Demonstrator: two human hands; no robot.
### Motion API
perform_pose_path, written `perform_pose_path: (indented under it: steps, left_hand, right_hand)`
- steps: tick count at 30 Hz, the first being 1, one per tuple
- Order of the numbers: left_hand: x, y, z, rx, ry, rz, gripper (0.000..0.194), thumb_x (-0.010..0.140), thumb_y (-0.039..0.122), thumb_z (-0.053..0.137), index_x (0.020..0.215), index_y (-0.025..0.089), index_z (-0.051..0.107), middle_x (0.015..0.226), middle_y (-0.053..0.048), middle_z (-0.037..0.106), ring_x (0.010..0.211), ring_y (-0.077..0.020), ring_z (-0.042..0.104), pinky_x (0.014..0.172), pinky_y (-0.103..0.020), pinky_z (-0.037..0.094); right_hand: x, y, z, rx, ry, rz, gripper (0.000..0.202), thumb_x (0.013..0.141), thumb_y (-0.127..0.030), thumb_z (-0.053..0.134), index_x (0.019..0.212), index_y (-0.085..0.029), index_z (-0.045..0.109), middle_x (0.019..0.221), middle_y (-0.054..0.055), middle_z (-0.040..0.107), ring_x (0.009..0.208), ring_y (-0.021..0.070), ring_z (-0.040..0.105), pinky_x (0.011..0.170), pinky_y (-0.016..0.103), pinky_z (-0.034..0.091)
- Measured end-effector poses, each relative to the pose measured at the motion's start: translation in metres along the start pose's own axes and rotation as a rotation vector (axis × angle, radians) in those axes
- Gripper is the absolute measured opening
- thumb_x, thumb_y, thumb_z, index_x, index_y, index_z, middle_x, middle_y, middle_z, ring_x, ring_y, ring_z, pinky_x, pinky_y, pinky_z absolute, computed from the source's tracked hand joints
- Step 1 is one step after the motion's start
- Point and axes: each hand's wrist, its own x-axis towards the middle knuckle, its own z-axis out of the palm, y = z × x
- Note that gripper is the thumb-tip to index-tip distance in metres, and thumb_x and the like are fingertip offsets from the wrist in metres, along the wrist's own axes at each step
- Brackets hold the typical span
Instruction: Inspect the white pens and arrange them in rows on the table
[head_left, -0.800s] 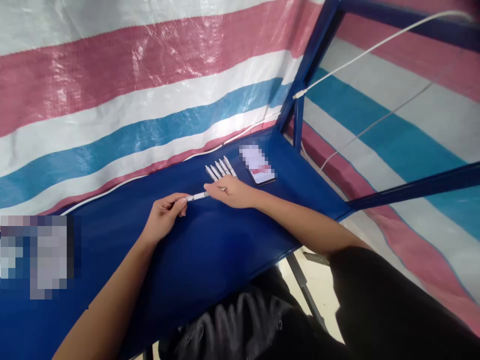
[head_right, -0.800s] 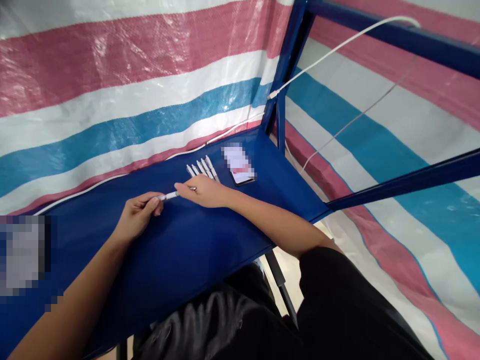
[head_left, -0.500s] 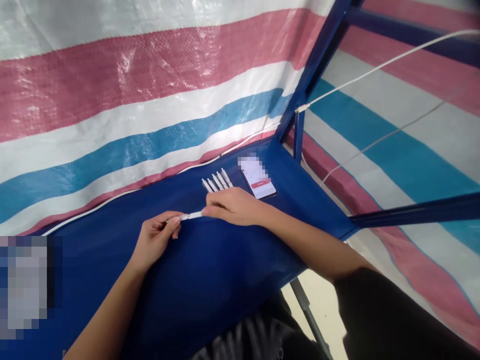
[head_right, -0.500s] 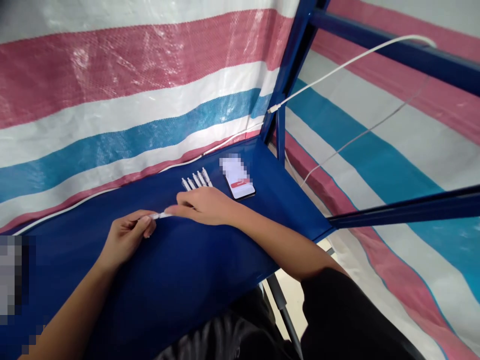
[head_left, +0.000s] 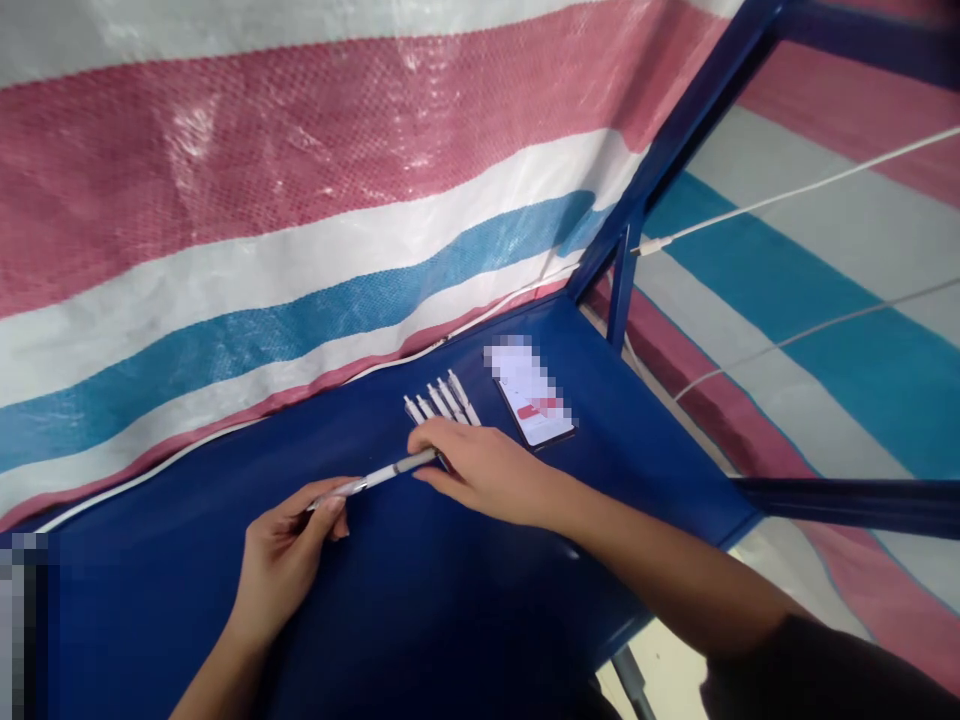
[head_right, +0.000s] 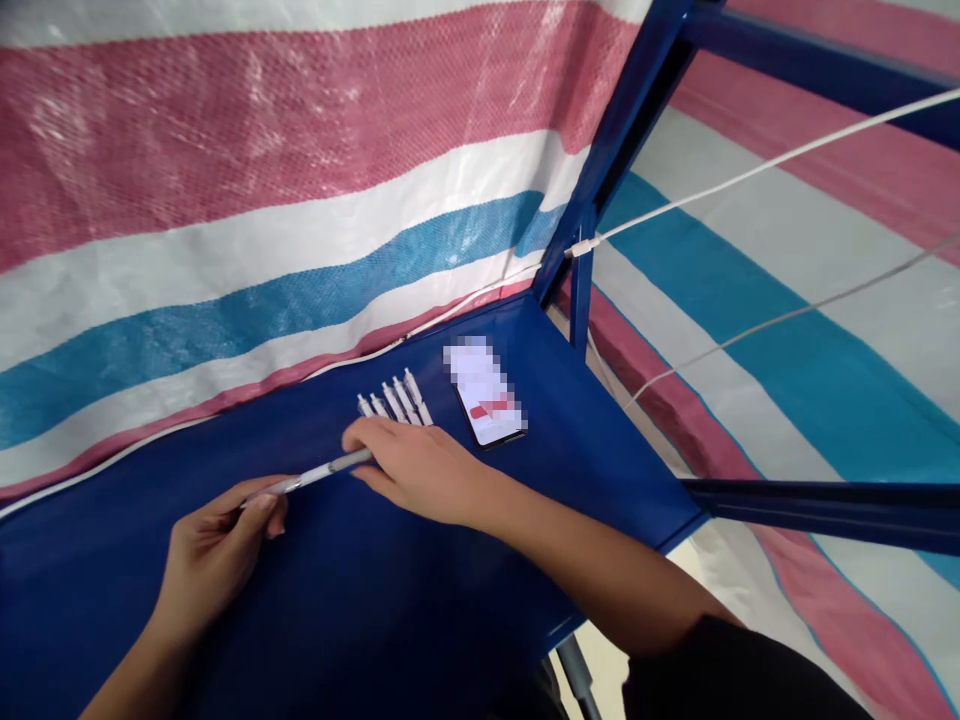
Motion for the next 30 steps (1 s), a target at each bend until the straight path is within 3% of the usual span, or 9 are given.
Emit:
perform_pose_path:
  steps: [2, 6, 8, 10, 15, 18, 23, 27, 30]
  left_hand:
    - [0.001, 0.006, 0.002, -0.001, 0.014, 0.013, 0.028, 0.098, 0.045, 0.076, 0.103, 0.02, 0.089, 0.063, 0.001, 0.065, 0.056, -0.0125, 0.059, 0.056, -0.022, 0.049]
    - [0.006, 0.013, 0.005, -0.022, 0.01, 0.02, 0.023, 0.098, 0.038, 0.076, 0.103, 0.021, 0.09, 0.064, 0.001, 0.067, 0.057, -0.012, 0.062, 0.058, -0.021, 0.052]
    - [0.007, 0.014, 0.006, -0.052, 0.013, 0.017, 0.022, 0.098, 0.037, 0.077, 0.103, 0.02, 0.09, 0.064, 0.001, 0.068, 0.057, -0.012, 0.063, 0.058, -0.021, 0.053]
    - [0.007, 0.013, 0.007, -0.081, 0.01, 0.009, 0.022, 0.098, 0.037, 0.076, 0.104, 0.02, 0.09, 0.065, 0.001, 0.069, 0.057, -0.0121, 0.063, 0.057, -0.021, 0.053]
    - [0.005, 0.015, 0.011, -0.089, -0.008, -0.003, 0.022, 0.096, 0.038, 0.079, 0.104, 0.021, 0.09, 0.065, 0.001, 0.07, 0.057, -0.013, 0.064, 0.059, -0.023, 0.055]
    - [0.007, 0.016, 0.016, -0.127, -0.005, -0.006, 0.025, 0.097, 0.042, 0.077, 0.103, 0.02, 0.089, 0.064, 0.001, 0.07, 0.056, -0.014, 0.063, 0.058, -0.025, 0.055]
    - [0.01, 0.017, 0.022, -0.139, 0.005, -0.025, 0.035, 0.098, 0.052, 0.075, 0.1, 0.019, 0.086, 0.061, 0.0, 0.069, 0.056, -0.0156, 0.062, 0.058, -0.028, 0.054]
    - [0.01, 0.019, 0.021, -0.154, -0.095, 0.005, 0.051, 0.101, 0.063, 0.068, 0.079, 0.019, 0.081, 0.056, -0.001, 0.063, 0.05, -0.0135, 0.054, 0.053, -0.028, 0.047]
    - [0.01, 0.018, 0.02, -0.157, -0.118, 0.037, 0.054, 0.1, 0.067, 0.069, 0.077, 0.019, 0.08, 0.054, 0.0, 0.061, 0.048, -0.0123, 0.049, 0.052, -0.027, 0.042]
  right_hand:
    - [0.002, 0.0, -0.003, 0.072, 0.008, -0.006, 0.031, 0.106, -0.033, 0.076, 0.133, -0.023, 0.064, 0.133, 0.009, 0.074, 0.106, 0.0212, 0.074, 0.09, 0.033, 0.054]
    - [0.009, 0.002, -0.006, 0.123, -0.013, 0.112, 0.02, 0.115, -0.038, 0.058, 0.11, -0.02, 0.068, 0.101, 0.006, 0.077, 0.094, 0.0223, 0.074, 0.089, 0.036, 0.054]
    - [0.011, 0.004, -0.006, 0.166, 0.015, 0.04, 0.014, 0.109, -0.033, 0.068, 0.117, -0.021, 0.067, 0.116, 0.008, 0.077, 0.102, 0.0219, 0.073, 0.091, 0.034, 0.054]
    - [0.012, 0.007, -0.007, 0.22, 0.066, 0.017, 0.025, 0.104, -0.036, 0.076, 0.121, -0.022, 0.066, 0.121, 0.008, 0.076, 0.103, 0.0206, 0.072, 0.09, 0.032, 0.054]
    - [0.007, 0.013, -0.009, 0.296, 0.075, 0.064, 0.033, 0.113, -0.043, 0.061, 0.088, -0.02, 0.065, 0.073, -0.002, 0.065, 0.066, 0.0139, 0.06, 0.071, 0.03, 0.047]
    - [0.005, 0.017, -0.009, 0.415, 0.165, -0.023, 0.024, 0.097, -0.042, 0.084, 0.1, -0.021, 0.073, 0.089, 0.001, 0.07, 0.079, 0.0162, 0.065, 0.075, 0.031, 0.052]
    - [0.01, 0.022, -0.007, 0.594, 0.284, -0.021, 0.028, 0.09, -0.042, 0.092, 0.096, -0.022, 0.075, 0.092, 0.002, 0.07, 0.083, 0.0171, 0.066, 0.079, 0.034, 0.057]
    - [0.015, 0.027, -0.003, 0.823, 0.32, -0.09, 0.032, 0.085, -0.042, 0.095, 0.075, -0.022, 0.073, 0.087, 0.002, 0.072, 0.09, 0.0186, 0.07, 0.086, 0.036, 0.058]
    - [0.017, 0.029, -0.001, 0.919, 0.364, -0.102, 0.028, 0.08, -0.037, 0.098, 0.077, -0.022, 0.074, 0.086, 0.001, 0.073, 0.088, 0.0173, 0.07, 0.084, 0.034, 0.058]
